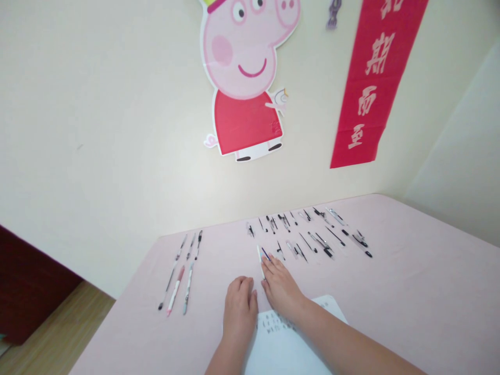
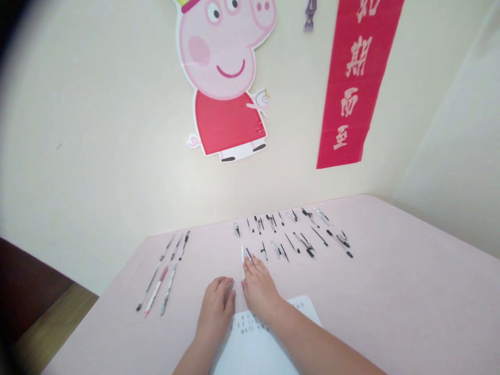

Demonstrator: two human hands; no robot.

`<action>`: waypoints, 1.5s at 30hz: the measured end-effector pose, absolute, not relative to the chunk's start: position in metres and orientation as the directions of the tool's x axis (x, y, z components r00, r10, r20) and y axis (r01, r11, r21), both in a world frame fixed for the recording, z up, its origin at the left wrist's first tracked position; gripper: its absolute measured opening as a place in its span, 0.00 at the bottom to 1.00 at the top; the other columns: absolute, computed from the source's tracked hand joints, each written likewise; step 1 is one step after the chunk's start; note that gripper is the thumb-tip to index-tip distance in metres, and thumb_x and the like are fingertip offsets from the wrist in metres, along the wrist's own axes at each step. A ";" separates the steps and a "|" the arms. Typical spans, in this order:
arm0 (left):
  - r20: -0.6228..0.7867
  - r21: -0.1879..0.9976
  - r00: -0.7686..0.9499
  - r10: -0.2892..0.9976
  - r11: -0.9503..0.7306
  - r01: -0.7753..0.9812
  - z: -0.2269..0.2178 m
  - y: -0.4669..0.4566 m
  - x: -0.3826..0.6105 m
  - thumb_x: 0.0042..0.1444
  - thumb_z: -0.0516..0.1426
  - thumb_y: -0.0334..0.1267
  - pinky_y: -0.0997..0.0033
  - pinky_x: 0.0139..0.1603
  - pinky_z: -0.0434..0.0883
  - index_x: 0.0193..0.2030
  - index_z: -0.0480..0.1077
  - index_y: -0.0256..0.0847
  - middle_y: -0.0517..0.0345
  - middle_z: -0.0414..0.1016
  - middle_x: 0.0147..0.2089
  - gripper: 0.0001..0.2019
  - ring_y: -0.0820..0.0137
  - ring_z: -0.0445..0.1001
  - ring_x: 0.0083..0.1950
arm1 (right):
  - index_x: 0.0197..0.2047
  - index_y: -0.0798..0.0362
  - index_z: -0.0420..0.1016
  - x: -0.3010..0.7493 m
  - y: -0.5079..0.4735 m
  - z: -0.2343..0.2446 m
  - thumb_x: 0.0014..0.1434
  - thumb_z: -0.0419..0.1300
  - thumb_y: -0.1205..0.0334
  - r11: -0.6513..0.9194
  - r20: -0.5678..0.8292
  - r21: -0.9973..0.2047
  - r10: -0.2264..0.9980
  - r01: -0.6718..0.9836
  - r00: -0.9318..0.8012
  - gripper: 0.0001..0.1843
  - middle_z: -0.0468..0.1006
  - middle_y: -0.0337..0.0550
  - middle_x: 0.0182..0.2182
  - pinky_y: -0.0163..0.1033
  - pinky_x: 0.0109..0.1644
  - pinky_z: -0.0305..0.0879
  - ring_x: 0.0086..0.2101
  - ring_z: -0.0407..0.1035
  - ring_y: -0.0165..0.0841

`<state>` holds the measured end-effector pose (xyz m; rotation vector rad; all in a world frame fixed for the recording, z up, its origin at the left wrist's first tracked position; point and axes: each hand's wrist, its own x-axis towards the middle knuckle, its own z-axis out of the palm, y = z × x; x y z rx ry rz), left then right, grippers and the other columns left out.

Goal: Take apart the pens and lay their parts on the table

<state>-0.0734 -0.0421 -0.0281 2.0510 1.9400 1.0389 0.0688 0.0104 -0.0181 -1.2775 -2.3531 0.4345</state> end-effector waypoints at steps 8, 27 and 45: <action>0.403 0.569 -0.080 0.912 -0.181 0.802 -0.029 -0.039 -0.077 0.52 0.51 0.33 0.56 0.48 0.67 0.42 0.70 0.39 0.49 0.71 0.42 0.12 0.62 0.69 0.45 | 0.59 0.65 0.60 0.068 0.016 -0.023 0.59 0.47 0.66 0.530 0.216 -0.478 0.844 0.700 -0.491 0.25 0.53 0.53 0.62 0.48 0.65 0.40 0.62 0.41 0.41; 0.393 0.597 -0.104 0.914 -0.167 0.784 -0.032 -0.039 -0.081 0.52 0.50 0.32 0.56 0.50 0.66 0.42 0.70 0.38 0.49 0.70 0.43 0.12 0.62 0.68 0.47 | 0.59 0.64 0.59 0.069 0.018 -0.025 0.58 0.47 0.67 0.531 0.236 -0.495 0.844 0.688 -0.482 0.26 0.52 0.53 0.62 0.49 0.64 0.43 0.62 0.42 0.40; 0.370 0.581 -0.088 0.925 -0.156 0.799 -0.033 -0.039 -0.084 0.52 0.51 0.32 0.57 0.50 0.66 0.42 0.69 0.39 0.50 0.70 0.45 0.12 0.62 0.68 0.48 | 0.31 0.55 0.70 0.065 0.003 -0.007 0.58 0.50 0.68 0.675 0.332 -0.472 0.732 0.567 -0.596 0.08 0.70 0.43 0.31 0.36 0.38 0.59 0.34 0.64 0.31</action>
